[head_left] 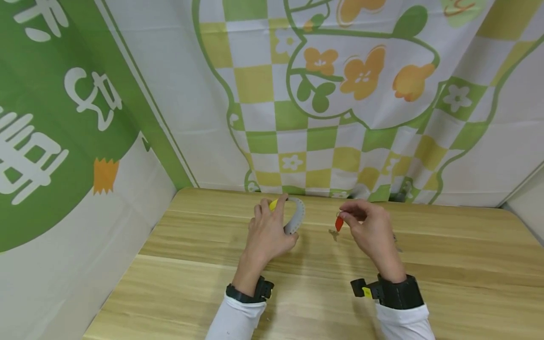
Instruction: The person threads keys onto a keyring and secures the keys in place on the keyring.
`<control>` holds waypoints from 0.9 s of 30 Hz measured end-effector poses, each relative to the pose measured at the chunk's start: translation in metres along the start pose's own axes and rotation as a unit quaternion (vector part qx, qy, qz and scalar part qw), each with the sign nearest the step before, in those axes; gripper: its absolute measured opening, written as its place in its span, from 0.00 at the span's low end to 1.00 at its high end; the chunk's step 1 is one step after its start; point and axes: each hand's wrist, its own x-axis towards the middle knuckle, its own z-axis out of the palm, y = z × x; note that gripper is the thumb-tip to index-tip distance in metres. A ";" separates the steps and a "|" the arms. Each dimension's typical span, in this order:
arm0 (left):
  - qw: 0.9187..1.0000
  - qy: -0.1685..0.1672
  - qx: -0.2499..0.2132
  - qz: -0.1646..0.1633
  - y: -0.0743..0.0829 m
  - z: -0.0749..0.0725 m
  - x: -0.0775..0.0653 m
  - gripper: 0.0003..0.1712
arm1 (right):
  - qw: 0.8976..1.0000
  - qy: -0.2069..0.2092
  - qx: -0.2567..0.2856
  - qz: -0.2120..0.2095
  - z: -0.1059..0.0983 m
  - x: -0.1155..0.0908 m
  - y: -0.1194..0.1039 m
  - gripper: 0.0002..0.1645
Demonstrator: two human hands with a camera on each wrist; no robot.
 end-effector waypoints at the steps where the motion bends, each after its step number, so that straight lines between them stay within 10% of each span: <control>1: 1.000 0.001 0.000 0.001 0.000 0.000 0.000 0.52 | 1.000 0.002 0.003 -0.003 0.000 0.000 0.000 0.06; 27: 1.000 -0.005 -0.007 0.018 0.003 -0.001 0.000 0.53 | 1.000 0.024 0.008 -0.006 0.004 -0.001 -0.002 0.05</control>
